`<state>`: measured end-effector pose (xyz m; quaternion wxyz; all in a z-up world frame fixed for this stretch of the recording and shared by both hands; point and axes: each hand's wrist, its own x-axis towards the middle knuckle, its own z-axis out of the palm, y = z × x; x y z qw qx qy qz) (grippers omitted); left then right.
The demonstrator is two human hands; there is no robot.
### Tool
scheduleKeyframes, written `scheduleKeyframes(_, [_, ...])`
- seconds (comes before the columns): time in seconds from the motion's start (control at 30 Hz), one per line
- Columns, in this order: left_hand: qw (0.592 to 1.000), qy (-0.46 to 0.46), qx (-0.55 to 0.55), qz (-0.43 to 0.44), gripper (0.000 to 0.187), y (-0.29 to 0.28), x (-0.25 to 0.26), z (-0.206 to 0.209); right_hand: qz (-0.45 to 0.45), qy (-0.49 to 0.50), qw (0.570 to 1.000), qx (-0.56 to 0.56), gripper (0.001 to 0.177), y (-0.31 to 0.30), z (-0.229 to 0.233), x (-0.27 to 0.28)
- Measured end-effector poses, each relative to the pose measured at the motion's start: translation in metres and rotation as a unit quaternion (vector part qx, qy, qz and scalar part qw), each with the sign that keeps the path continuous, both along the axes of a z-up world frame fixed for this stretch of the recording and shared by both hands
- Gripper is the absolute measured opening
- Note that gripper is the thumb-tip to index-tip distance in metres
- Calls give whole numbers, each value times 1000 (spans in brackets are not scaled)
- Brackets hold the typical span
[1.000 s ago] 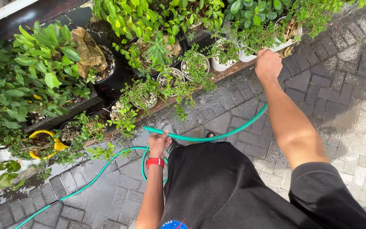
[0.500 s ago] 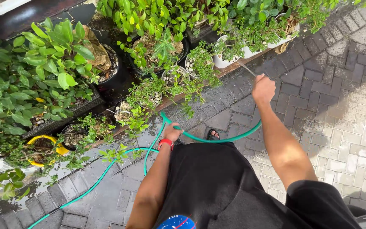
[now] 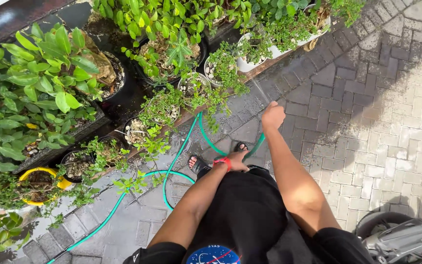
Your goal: Watering potted plants with a garden hose.
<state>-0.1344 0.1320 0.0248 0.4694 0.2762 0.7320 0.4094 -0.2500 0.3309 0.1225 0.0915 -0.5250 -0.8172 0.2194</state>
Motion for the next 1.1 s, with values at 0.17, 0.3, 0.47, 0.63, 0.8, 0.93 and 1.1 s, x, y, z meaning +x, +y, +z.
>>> scheduleKeyframes(0.17, [985, 80, 16, 154, 74, 0, 11, 12, -33, 77, 994, -64, 54, 11, 38, -1])
scheduleKeyframes(0.3, [977, 110, 12, 181, 47, 10, -6, 24, -103, 117, 965, -209, 47, 20, 68, -2])
scheduleKeyframes(0.47, [986, 128, -24, 103, 38, 27, -8, 21, -165, 165, 920, -316, 42, 69, 45, -2])
scheduleKeyframes(0.63, [976, 210, -14, 57, 34, 46, 31, -74, -160, 206, 874, -409, 45, 121, 43, 13])
scheduleKeyframes(0.8, [974, 204, -75, 59, 33, 33, 14, -23, -175, 230, 871, -397, 44, 230, 27, 29])
scheduleKeyframes(0.93, [963, 190, -190, 9, 15, 5, 7, 8, -246, 226, 886, -322, 32, 319, 66, 30])
scheduleKeyframes(1.1, [934, 215, -285, -24, 16, -76, 34, -20, -179, 173, 941, -230, 33, 388, 125, 37])
